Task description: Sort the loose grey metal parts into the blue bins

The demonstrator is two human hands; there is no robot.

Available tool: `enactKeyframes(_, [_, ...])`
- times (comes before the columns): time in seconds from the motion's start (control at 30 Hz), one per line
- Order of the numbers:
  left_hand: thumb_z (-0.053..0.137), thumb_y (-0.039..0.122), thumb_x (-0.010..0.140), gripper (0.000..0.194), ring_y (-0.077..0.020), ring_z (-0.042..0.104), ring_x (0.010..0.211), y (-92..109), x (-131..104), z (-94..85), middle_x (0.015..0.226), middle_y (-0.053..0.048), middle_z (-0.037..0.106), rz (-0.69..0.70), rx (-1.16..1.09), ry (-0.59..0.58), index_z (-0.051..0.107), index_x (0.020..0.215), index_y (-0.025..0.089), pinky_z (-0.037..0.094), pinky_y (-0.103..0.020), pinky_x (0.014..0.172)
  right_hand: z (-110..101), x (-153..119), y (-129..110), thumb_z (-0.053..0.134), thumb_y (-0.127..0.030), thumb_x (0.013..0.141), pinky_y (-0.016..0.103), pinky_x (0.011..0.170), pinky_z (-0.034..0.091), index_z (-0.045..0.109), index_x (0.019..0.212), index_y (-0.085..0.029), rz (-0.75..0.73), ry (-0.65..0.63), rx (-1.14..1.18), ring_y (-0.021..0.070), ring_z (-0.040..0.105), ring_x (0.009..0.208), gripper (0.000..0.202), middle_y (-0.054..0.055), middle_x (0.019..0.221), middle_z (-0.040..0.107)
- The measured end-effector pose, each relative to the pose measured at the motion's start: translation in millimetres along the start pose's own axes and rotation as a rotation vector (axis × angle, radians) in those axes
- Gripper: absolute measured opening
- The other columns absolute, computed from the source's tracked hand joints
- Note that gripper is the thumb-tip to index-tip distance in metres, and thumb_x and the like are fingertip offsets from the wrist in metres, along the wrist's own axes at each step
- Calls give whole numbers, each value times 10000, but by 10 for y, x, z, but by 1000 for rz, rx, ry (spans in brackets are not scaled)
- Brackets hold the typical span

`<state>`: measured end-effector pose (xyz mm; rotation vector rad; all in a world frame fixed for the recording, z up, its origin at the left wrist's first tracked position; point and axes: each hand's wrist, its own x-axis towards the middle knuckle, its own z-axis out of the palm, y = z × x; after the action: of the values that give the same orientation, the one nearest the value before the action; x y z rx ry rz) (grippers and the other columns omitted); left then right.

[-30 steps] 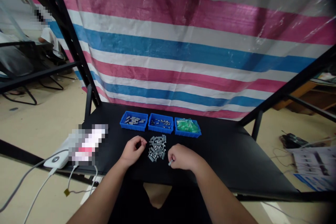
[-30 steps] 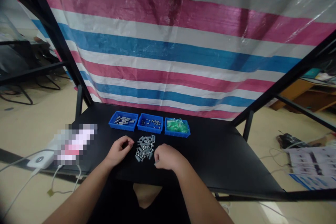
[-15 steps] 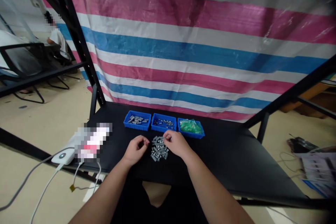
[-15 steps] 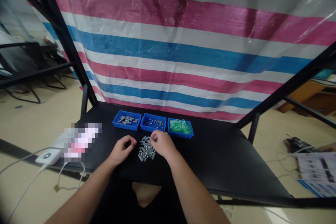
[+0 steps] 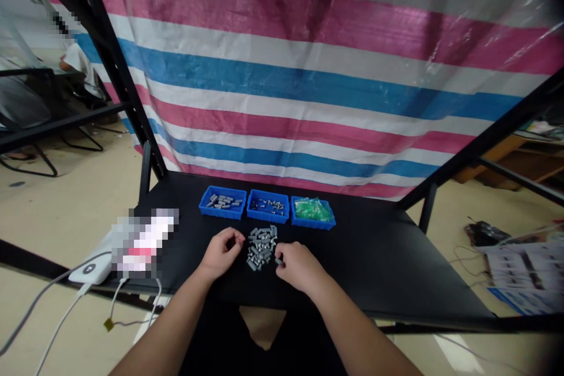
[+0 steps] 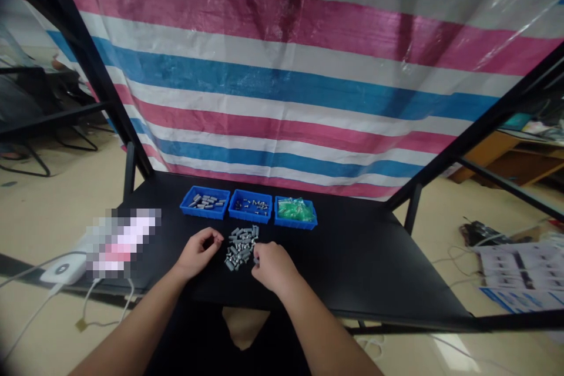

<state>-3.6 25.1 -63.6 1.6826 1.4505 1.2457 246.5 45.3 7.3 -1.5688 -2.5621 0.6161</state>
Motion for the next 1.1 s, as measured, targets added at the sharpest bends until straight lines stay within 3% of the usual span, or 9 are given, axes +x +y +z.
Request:
enactKeyframes(0.2, [601,285,878,135,-174,628,787,-14,-18,6,850,-42,683,-4,-22,1,689,882,183,489,-273,728,-301,222,-117,631,-98,674,264,605,386,699,651,-230,-127,-72,22,165,614,653,150,7,697,686])
enactKeyframes(0.3, [593,279,883,135,-172,629,785,-2,-26,-8,840,-41,680,2,-19,11,689,870,184,493,-269,722,-360,506,-322,613,-142,756,242,613,416,707,811,-222,-208,68,203,135,599,630,136,-7,721,678])
enactKeyframes(0.4, [592,271,881,125,-171,629,787,12,-27,-20,835,-39,677,5,-17,17,679,856,185,496,-270,737,-292,738,-481,619,-200,817,233,651,472,645,1103,-225,-244,246,427,99,613,642,288,20,1008,700])
enactKeyframes(0.47, [593,270,877,120,-171,629,791,20,-26,-24,834,-38,672,4,-24,14,675,859,184,494,-268,740,-201,799,-505,647,-213,809,249,689,501,609,1163,-224,-219,273,462,79,609,628,356,51,1166,660])
enactKeyframes(0.53, [591,269,877,121,-171,627,792,29,-24,-26,834,-37,667,1,-31,7,676,867,184,490,-265,739,-113,784,-453,657,-209,801,264,713,509,625,1111,-217,-189,257,414,77,590,613,312,54,1161,652])
enactKeyframes(0.7, [586,265,888,124,-171,631,797,37,-17,-31,849,-37,678,-3,-10,9,681,872,187,480,-266,736,-45,580,-127,626,-140,772,243,707,464,668,909,-216,-138,187,244,128,597,714,162,5,890,679])
enactKeyframes(0.83, [597,257,881,114,-169,626,783,21,-8,-26,840,-31,675,-6,-11,8,688,879,188,475,-268,732,-35,407,91,659,-132,735,237,714,437,673,858,-215,-118,136,178,136,609,766,149,-1,870,668])
enactKeyframes(1.1, [598,263,881,122,-160,609,748,12,0,-21,813,-25,661,-3,4,-6,687,894,181,465,-267,710,106,242,193,698,-153,728,229,637,378,684,743,-199,-107,52,76,126,589,714,50,8,817,653])
